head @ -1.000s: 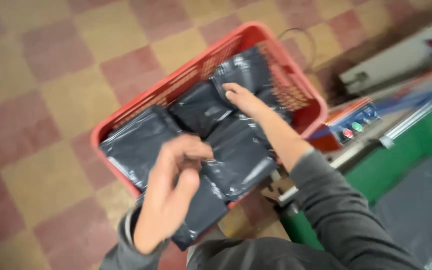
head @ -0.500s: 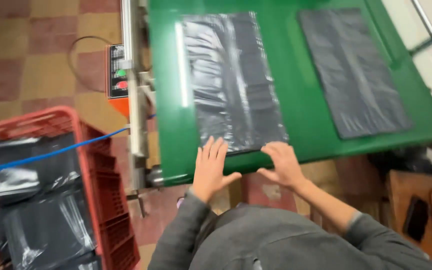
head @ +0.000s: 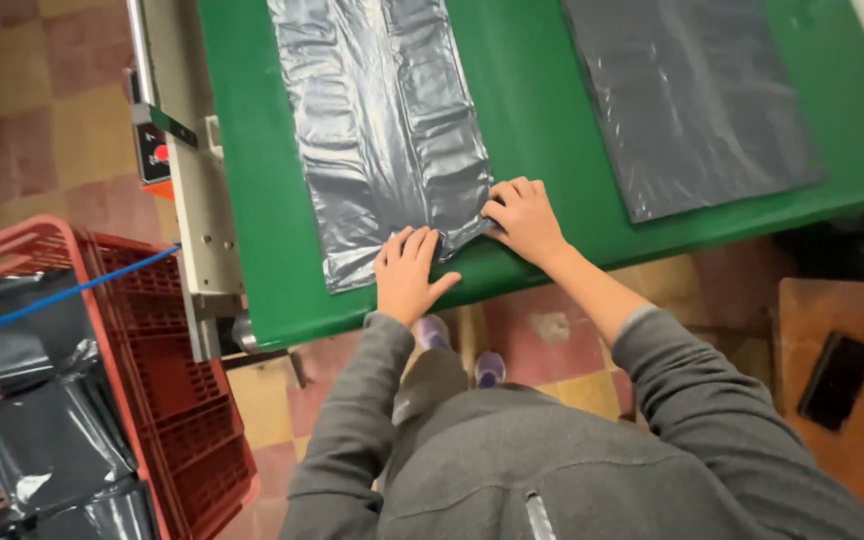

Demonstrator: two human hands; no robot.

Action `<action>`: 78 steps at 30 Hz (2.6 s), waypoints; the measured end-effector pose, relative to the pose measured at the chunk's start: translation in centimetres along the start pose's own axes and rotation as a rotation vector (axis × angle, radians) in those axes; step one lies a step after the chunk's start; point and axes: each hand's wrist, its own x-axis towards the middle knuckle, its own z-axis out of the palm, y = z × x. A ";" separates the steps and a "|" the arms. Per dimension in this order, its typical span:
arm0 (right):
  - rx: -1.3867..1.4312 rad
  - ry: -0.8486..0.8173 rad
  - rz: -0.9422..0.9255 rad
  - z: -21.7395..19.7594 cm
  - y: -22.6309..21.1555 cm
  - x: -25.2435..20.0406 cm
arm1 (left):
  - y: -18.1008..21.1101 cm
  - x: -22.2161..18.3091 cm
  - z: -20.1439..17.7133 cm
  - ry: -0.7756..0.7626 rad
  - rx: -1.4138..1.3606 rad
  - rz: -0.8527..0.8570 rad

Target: Folding long black plastic bags into squares and stacking them in a plastic crate.

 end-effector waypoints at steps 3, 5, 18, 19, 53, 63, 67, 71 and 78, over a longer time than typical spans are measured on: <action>-0.011 0.075 -0.047 -0.1 0.7 2.1 | 0.2 1.6 -0.7 0.040 0.034 -0.028; 0.004 0.108 -0.055 -1.3 0.6 2.3 | -0.6 1.1 -1.4 0.038 0.031 -0.046; 0.798 -0.342 0.521 -6.8 10.0 5.1 | -11.4 10.2 -9.2 -0.160 -0.842 -0.274; 0.937 -0.233 0.537 -7.4 10.2 8.3 | -13.2 12.8 -7.6 -0.077 -0.915 -0.366; -0.051 0.156 0.020 -1.4 2.5 9.6 | -21.9 13.1 3.8 -0.086 -2.153 -0.766; -0.174 0.189 0.090 0.1 0.1 7.9 | -14.5 8.7 -3.9 0.041 0.142 0.372; -0.031 0.019 -0.049 -0.9 -5.6 8.9 | -15.8 8.8 -1.0 -0.426 0.186 0.429; 0.151 0.041 -0.134 4.5 -6.2 3.0 | -8.7 12.5 -3.2 -0.752 -0.247 0.471; 1.052 0.202 0.676 8.9 -2.8 -1.9 | -15.6 18.3 8.9 -0.945 -1.177 -0.445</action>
